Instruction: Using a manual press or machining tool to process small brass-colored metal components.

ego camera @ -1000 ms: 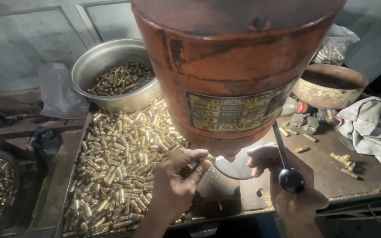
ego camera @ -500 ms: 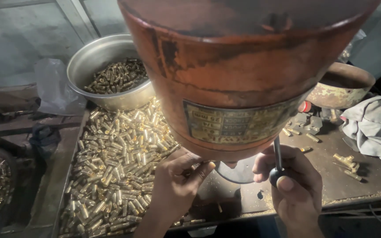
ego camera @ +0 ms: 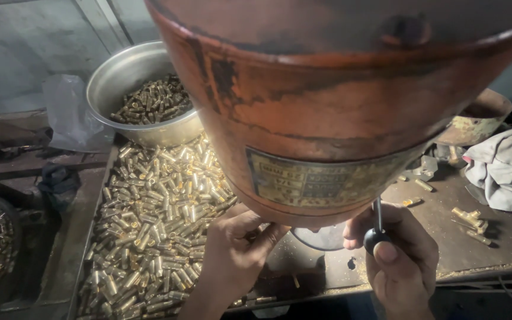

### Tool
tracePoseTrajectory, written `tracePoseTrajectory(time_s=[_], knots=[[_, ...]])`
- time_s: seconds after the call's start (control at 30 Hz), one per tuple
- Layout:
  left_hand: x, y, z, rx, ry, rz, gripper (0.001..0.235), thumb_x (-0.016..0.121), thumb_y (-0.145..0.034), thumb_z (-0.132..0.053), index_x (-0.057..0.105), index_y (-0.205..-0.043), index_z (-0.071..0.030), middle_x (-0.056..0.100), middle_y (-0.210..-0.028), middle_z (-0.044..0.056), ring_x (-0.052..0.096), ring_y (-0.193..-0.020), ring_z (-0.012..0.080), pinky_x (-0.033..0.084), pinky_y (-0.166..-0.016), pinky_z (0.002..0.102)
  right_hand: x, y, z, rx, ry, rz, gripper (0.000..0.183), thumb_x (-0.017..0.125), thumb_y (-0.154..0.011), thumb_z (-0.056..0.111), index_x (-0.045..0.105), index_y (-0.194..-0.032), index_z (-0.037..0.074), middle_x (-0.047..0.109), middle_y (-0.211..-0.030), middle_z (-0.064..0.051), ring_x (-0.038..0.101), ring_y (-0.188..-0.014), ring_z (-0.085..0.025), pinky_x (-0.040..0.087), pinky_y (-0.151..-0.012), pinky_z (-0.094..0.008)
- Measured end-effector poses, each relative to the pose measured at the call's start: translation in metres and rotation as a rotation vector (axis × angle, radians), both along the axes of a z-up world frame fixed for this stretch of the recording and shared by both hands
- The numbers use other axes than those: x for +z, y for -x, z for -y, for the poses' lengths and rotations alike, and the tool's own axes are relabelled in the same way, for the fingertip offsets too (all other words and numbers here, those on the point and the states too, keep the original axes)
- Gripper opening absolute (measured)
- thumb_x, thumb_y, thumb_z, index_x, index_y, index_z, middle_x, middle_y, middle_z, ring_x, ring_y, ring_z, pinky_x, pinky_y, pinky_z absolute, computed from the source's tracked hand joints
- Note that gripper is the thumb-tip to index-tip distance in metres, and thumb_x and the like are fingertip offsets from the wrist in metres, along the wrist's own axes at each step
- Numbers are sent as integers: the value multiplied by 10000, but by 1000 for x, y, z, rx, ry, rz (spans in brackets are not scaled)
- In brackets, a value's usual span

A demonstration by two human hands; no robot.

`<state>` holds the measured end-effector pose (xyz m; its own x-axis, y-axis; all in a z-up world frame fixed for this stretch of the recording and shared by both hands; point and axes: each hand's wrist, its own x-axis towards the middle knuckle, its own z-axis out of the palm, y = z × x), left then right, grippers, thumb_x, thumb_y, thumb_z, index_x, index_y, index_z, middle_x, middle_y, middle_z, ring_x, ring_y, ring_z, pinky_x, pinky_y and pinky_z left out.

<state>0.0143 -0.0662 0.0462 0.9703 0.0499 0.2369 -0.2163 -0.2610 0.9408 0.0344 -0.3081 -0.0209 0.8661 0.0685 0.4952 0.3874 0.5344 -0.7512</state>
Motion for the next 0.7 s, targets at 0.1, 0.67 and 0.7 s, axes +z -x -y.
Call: tracePoseTrajectory(time_s=[0.1, 0.67, 0.7], knots=[[0, -1, -1, -3, -10, 17, 175, 762, -866, -62, 805, -1035, -65, 787, -921, 71, 749, -796, 153, 595, -686, 303, -3, -1, 2, -17, 22, -30, 444, 694, -1002, 206, 583, -1177, -186, 651, -953, -239, 608, -888, -248, 504, -896, -391], [1, -5, -20, 25, -127, 68, 152, 780, -846, -61, 787, -997, -69, 755, -882, 70, 721, -748, 155, 566, -624, 297, 23, 7, -4, -78, 147, 23, 1191, 616, -795, 895, 581, -1214, -220, 645, -1025, -244, 608, -887, -254, 485, -815, -371], [3, -10, -28, 69, -207, -31, 168, 779, -844, -78, 778, -1011, -97, 750, -824, 68, 695, -666, 152, 547, -565, 304, 30, 8, -5, -94, 156, 14, 1170, 622, -798, 879, 584, -1206, -217, 648, -1050, -246, 606, -872, -249, 479, -795, -367]])
